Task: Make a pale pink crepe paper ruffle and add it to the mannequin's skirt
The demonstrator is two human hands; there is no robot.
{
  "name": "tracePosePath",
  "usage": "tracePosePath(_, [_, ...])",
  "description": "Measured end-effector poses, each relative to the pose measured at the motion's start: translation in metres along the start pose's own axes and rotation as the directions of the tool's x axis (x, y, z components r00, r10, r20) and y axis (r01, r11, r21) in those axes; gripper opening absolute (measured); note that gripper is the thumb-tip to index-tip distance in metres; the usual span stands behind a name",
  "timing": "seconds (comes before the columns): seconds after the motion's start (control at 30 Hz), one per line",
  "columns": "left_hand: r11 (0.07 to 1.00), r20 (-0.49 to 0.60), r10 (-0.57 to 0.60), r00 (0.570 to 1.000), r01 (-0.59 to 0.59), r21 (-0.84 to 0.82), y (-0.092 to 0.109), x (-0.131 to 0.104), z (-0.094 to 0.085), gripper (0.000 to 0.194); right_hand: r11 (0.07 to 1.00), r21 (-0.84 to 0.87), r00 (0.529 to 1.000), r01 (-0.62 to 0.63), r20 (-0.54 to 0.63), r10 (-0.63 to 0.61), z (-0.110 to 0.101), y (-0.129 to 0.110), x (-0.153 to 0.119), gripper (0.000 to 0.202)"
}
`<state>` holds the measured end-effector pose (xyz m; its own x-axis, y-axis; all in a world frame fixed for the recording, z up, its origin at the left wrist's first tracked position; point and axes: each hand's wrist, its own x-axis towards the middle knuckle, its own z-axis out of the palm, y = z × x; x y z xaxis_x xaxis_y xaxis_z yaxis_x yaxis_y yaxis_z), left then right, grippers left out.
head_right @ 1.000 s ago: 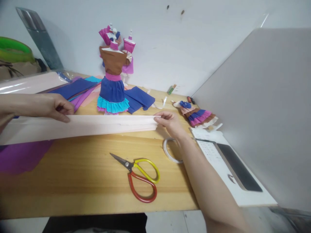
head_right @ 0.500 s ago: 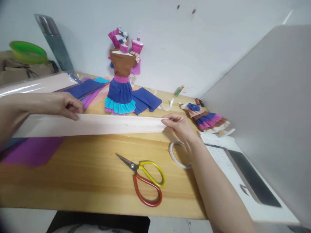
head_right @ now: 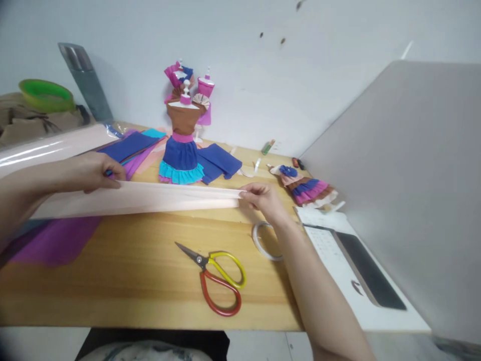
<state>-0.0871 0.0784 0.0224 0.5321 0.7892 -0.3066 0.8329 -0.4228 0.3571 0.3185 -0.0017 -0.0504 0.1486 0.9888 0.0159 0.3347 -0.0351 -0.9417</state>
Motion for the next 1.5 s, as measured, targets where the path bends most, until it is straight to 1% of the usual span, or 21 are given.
tracePosePath(0.1, [0.999,-0.005,-0.035,0.999,0.035,0.037,0.008,-0.007,-0.004,0.016,0.996,0.086,1.000,0.013,-0.013,-0.012,0.001,-0.001,0.001,0.022])
tracePosePath(0.2, [0.993,-0.048,-0.071,0.996,0.075,0.090,0.018,-0.013,-0.004,0.017,0.974,0.227,1.000,0.010,-0.020,-0.006,-0.001,0.000,0.002,0.021])
tracePosePath(0.3, [0.990,-0.157,-0.107,0.982,0.119,0.074,0.024,-0.015,-0.001,0.018,0.928,0.372,1.000,-0.014,0.007,0.012,-0.004,0.001,0.004,0.022])
tracePosePath(0.37, [0.993,-0.240,-0.077,0.968,0.096,0.072,0.023,-0.015,0.001,0.014,0.908,0.418,1.000,-0.023,0.022,0.015,-0.005,0.001,0.005,0.022])
tracePosePath(0.43, [0.996,-0.282,-0.032,0.959,0.054,0.073,0.020,-0.012,0.003,0.011,0.904,0.426,0.999,-0.031,0.026,0.022,-0.006,0.001,0.005,0.022])
tracePosePath(0.5, [1.000,-0.267,-0.010,0.964,0.014,0.012,0.014,-0.009,0.003,0.011,0.905,0.422,0.999,-0.045,0.032,0.035,-0.007,0.002,0.006,0.022])
tracePosePath(0.6, [0.980,-0.177,-0.018,0.984,-0.017,-0.198,0.008,-0.002,0.004,0.030,0.913,0.401,0.997,-0.071,0.046,0.058,-0.009,0.004,0.007,0.023])
tracePosePath(0.63, [0.964,-0.166,-0.020,0.986,-0.025,-0.263,0.007,0.000,0.005,0.036,0.917,0.391,0.996,-0.082,0.055,0.066,-0.010,0.006,0.008,0.024])
tracePosePath(0.7, [0.936,-0.202,-0.035,0.979,-0.038,-0.349,0.008,0.004,0.006,0.042,0.922,0.373,0.993,-0.107,0.077,0.084,-0.011,0.009,0.008,0.024])
tracePosePath(0.8, [0.923,-0.319,-0.074,0.945,-0.057,-0.381,0.015,0.006,0.008,0.043,0.926,0.349,0.988,-0.142,0.101,0.114,-0.012,0.014,0.009,0.024])
tracePosePath(0.9, [0.911,-0.393,-0.069,0.917,-0.102,-0.400,0.021,0.006,0.011,0.043,0.915,0.365,0.984,-0.172,0.111,0.140,-0.008,0.016,0.008,0.027])
tracePosePath(0.97, [0.890,-0.406,-0.044,0.913,-0.148,-0.430,0.023,0.006,0.015,0.043,0.897,0.397,0.980,-0.196,0.119,0.162,-0.004,0.014,0.008,0.030])
tracePosePath(1.07, [0.834,-0.389,-0.017,0.921,-0.201,-0.514,0.024,0.009,0.023,0.039,0.885,0.414,0.976,-0.214,0.119,0.180,0.000,0.011,0.007,0.032])
tracePosePath(1.2, [0.791,-0.390,-0.045,0.920,-0.206,-0.577,0.029,0.011,0.032,0.030,0.893,0.409,0.982,-0.190,0.100,0.163,-0.003,0.009,0.006,0.034])
tracePosePath(1.3, [0.776,-0.413,-0.047,0.910,-0.227,-0.588,0.034,0.006,0.036,0.020,0.902,0.394,0.984,-0.175,0.106,0.145,-0.006,0.010,0.006,0.034])
tracePosePath(1.33, [0.773,-0.425,-0.045,0.904,-0.238,-0.588,0.035,0.004,0.038,0.019,0.905,0.387,0.984,-0.174,0.115,0.140,-0.006,0.010,0.006,0.034])
tracePosePath(1.43, [0.781,-0.453,-0.063,0.889,-0.239,-0.577,0.036,-0.003,0.045,0.040,0.911,0.373,0.980,-0.176,0.150,0.128,-0.005,0.009,0.005,0.034])
tracePosePath(1.5, [0.803,-0.453,-0.100,0.886,-0.197,-0.563,0.035,-0.005,0.050,0.046,0.911,0.370,0.977,-0.180,0.173,0.123,-0.003,0.008,0.004,0.033])
